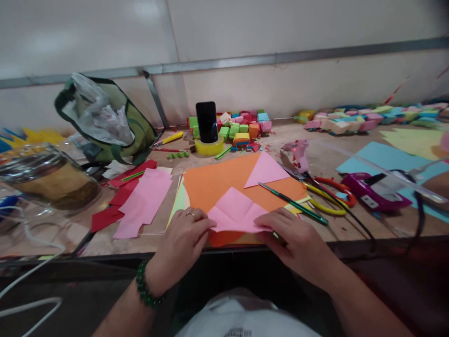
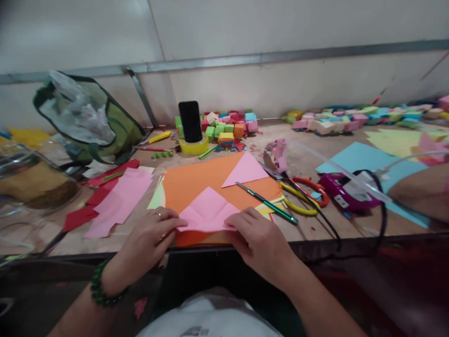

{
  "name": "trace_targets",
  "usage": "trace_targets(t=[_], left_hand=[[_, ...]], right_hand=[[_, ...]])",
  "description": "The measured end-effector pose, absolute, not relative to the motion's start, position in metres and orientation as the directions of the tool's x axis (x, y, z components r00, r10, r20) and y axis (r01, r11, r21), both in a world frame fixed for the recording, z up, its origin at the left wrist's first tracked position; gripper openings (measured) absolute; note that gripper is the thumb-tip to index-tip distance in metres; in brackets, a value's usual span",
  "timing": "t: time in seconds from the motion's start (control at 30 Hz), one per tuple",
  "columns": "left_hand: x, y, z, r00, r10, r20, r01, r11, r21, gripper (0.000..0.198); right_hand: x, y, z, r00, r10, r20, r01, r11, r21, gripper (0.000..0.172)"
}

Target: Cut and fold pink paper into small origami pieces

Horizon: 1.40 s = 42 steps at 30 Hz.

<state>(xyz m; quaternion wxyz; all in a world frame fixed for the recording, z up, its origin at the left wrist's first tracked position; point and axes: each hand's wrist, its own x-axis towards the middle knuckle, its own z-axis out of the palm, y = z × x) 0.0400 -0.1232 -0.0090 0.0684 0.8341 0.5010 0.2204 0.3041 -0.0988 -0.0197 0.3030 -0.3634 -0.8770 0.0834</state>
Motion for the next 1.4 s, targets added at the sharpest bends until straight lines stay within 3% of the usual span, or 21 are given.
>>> trace_targets(t=[0.1, 0.2, 0.3, 0.4, 0.5, 0.67, 0.73, 0.87, 0.97, 1.07, 1.13, 1.2, 1.27, 1.3, 1.4], left_hand=[[0.044, -0.114, -0.004, 0.311, 0.929, 0.198, 0.837, -0.367, 0.407, 0.027], [0.049, -0.109, -0.001, 0.225, 0.963, 0.148, 0.91, -0.262, 0.322, 0.027], [0.056, -0.108, -0.003, 0.189, 0.959, 0.21, 0.936, -0.241, 0.257, 0.021], [0.064, -0.112, -0.006, 0.37, 0.881, 0.296, 0.877, -0.436, 0.201, 0.046], [0.069, -0.117, -0.006, 0.51, 0.831, 0.223, 0.82, -0.548, 0.164, 0.051], [0.046, -0.128, -0.003, 0.387, 0.889, 0.245, 0.89, -0.429, 0.151, 0.043], [0.035, -0.127, -0.001, 0.335, 0.892, 0.302, 0.899, -0.399, 0.181, 0.036], [0.039, -0.114, 0.001, 0.229, 0.93, 0.287, 0.859, -0.332, 0.39, 0.026], [0.057, -0.1, -0.001, 0.177, 0.943, 0.282, 0.827, -0.297, 0.477, 0.05], [0.068, -0.097, 0.0, 0.136, 0.913, 0.385, 0.787, -0.336, 0.518, 0.047], [0.07, -0.099, 0.002, 0.167, 0.828, 0.536, 0.769, -0.449, 0.454, 0.032], [0.069, -0.103, 0.004, 0.249, 0.688, 0.682, 0.764, -0.572, 0.298, 0.027], [0.068, -0.106, 0.004, 0.338, 0.584, 0.738, 0.758, -0.633, 0.154, 0.029], [0.067, -0.106, 0.002, 0.38, 0.572, 0.727, 0.756, -0.645, 0.112, 0.028], [0.062, -0.107, -0.005, 0.478, 0.655, 0.586, 0.768, -0.635, 0.083, 0.024]], right_hand=[[0.306, -0.094, -0.026, -0.429, 0.78, 0.455, 0.694, 0.607, -0.387, 0.019], [0.307, -0.087, -0.029, -0.333, 0.816, 0.474, 0.782, 0.519, -0.344, 0.036], [0.302, -0.086, -0.024, -0.42, 0.714, 0.561, 0.782, 0.598, -0.175, 0.037], [0.295, -0.089, -0.018, -0.648, 0.525, 0.552, 0.628, 0.778, -0.004, 0.032], [0.295, -0.092, -0.016, -0.702, 0.501, 0.507, 0.579, 0.815, -0.004, 0.032], [0.316, -0.097, -0.013, -0.625, 0.6, 0.498, 0.671, 0.74, -0.048, 0.035], [0.323, -0.099, -0.013, -0.603, 0.612, 0.512, 0.685, 0.726, -0.06, 0.037], [0.324, -0.103, -0.019, -0.556, 0.641, 0.529, 0.698, 0.706, -0.121, 0.035], [0.321, -0.103, -0.027, -0.519, 0.644, 0.562, 0.705, 0.694, -0.144, 0.031], [0.321, -0.104, -0.029, -0.495, 0.643, 0.584, 0.695, 0.697, -0.177, 0.029], [0.322, -0.107, -0.024, -0.398, 0.649, 0.648, 0.716, 0.662, -0.223, 0.035], [0.319, -0.107, -0.016, -0.268, 0.619, 0.738, 0.749, 0.616, -0.244, 0.062], [0.314, -0.103, -0.008, -0.268, 0.559, 0.785, 0.755, 0.628, -0.189, 0.079], [0.31, -0.1, -0.005, -0.345, 0.534, 0.772, 0.732, 0.668, -0.135, 0.076], [0.296, -0.085, -0.002, -0.64, 0.457, 0.618, 0.57, 0.822, -0.017, 0.041]])
